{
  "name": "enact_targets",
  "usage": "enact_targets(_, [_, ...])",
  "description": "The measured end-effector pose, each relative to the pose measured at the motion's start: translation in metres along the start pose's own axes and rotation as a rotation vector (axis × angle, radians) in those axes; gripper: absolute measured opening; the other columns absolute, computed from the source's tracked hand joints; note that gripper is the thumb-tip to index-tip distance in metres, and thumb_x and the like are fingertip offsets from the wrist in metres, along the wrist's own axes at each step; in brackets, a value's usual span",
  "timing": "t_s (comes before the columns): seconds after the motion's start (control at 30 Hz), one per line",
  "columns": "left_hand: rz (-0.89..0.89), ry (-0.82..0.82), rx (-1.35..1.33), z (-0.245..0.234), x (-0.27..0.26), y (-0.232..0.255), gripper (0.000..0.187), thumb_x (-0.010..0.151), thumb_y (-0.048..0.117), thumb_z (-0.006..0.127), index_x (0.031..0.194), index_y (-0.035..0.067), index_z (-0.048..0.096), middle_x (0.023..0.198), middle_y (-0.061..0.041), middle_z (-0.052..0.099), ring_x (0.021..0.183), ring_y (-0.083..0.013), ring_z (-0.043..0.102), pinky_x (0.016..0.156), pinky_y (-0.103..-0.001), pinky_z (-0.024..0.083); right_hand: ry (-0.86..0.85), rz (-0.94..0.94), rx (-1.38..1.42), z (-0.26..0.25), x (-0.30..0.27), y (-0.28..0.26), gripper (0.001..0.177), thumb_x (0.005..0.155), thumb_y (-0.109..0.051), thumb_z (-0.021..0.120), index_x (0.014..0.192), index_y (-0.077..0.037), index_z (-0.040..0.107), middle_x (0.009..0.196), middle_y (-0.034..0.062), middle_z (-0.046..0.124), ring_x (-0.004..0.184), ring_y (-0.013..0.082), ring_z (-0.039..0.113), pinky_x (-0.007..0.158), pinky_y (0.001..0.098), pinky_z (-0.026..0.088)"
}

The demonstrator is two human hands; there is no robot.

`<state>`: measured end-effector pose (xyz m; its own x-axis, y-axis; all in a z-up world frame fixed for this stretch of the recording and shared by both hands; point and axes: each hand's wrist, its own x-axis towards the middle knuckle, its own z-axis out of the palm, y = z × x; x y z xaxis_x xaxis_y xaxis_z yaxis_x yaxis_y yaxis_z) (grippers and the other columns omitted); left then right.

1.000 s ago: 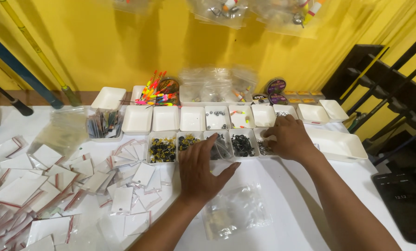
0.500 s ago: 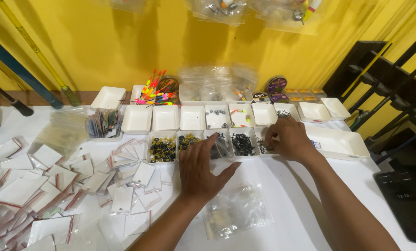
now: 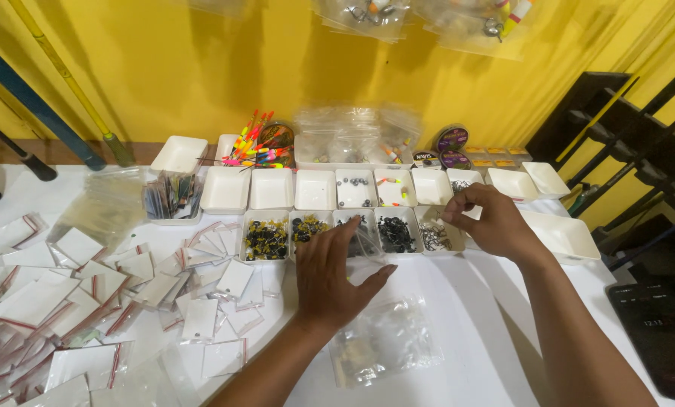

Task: Packaging small fishing tackle components into individual plastic bags.

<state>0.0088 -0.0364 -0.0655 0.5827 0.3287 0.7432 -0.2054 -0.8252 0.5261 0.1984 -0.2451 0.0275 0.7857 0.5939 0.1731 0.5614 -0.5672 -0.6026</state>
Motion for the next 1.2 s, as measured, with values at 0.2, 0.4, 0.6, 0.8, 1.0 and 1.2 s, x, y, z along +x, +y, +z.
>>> enact_targets(0.2, [0.009, -0.01, 0.024, -0.001, 0.0, 0.005, 0.084, 0.079, 0.058, 0.078, 0.148, 0.018, 0.05, 0.122, -0.006, 0.059, 0.105, -0.0262, 0.063, 0.089, -0.046, 0.043, -0.021, -0.076, 0.068, -0.007, -0.013, -0.057, 0.008, 0.086, -0.003, 0.076, 0.093, 0.001, 0.077, 0.086, 0.0178, 0.068, 0.099, 0.0332, 0.062, 0.097, 0.0522, 0.047])
enact_targets(0.4, [-0.001, -0.008, 0.031, -0.006, 0.003, 0.008, 0.082, 0.079, 0.057, 0.078, 0.146, 0.018, 0.051, 0.119, -0.005, 0.058, 0.103, -0.0257, 0.064, 0.086, -0.045, 0.046, -0.052, -0.284, 0.132, -0.002, -0.021, -0.093, 0.008, 0.079, -0.006, 0.082, 0.086, -0.004, 0.077, 0.08, 0.0117, 0.067, 0.091, 0.0295, 0.061, 0.09, 0.0473, 0.048])
enact_targets(0.6, [0.001, -0.007, 0.023, -0.007, 0.002, 0.007, 0.081, 0.078, 0.053, 0.08, 0.145, 0.018, 0.05, 0.118, -0.005, 0.057, 0.102, -0.0261, 0.063, 0.085, -0.045, 0.046, -0.106, -0.409, 0.123, 0.01, -0.024, -0.115, 0.009, 0.078, -0.008, 0.084, 0.084, -0.006, 0.077, 0.076, 0.0104, 0.067, 0.085, 0.0294, 0.063, 0.085, 0.0457, 0.05])
enact_targets(0.8, [0.071, 0.084, 0.051, -0.008, 0.004, 0.01, 0.078, 0.078, 0.052, 0.08, 0.141, 0.015, 0.055, 0.112, -0.005, 0.06, 0.097, -0.0239, 0.066, 0.081, -0.042, 0.047, -0.169, -0.392, 0.046, 0.022, -0.023, -0.117, 0.009, 0.076, -0.014, 0.087, 0.081, -0.01, 0.08, 0.076, 0.0082, 0.065, 0.083, 0.0281, 0.062, 0.08, 0.0431, 0.05])
enact_targets(1.0, [0.078, 0.132, 0.034, -0.01, 0.007, 0.012, 0.076, 0.077, 0.052, 0.081, 0.139, 0.014, 0.057, 0.11, -0.005, 0.062, 0.096, -0.0239, 0.066, 0.081, -0.042, 0.046, -0.168, -0.404, 0.053, 0.03, -0.021, -0.116, 0.004, 0.08, -0.016, 0.084, 0.081, -0.013, 0.083, 0.074, 0.0067, 0.063, 0.08, 0.0251, 0.061, 0.076, 0.0407, 0.051])
enact_targets(1.2, [0.059, 0.157, -0.051, -0.012, 0.009, 0.015, 0.075, 0.077, 0.045, 0.083, 0.137, 0.008, 0.058, 0.109, -0.01, 0.061, 0.097, -0.0301, 0.065, 0.088, -0.043, 0.049, -0.15, -0.376, 0.095, 0.034, -0.022, -0.111, 0.01, 0.089, -0.02, 0.076, 0.091, -0.016, 0.085, 0.074, 0.006, 0.064, 0.079, 0.022, 0.062, 0.078, 0.0389, 0.052])
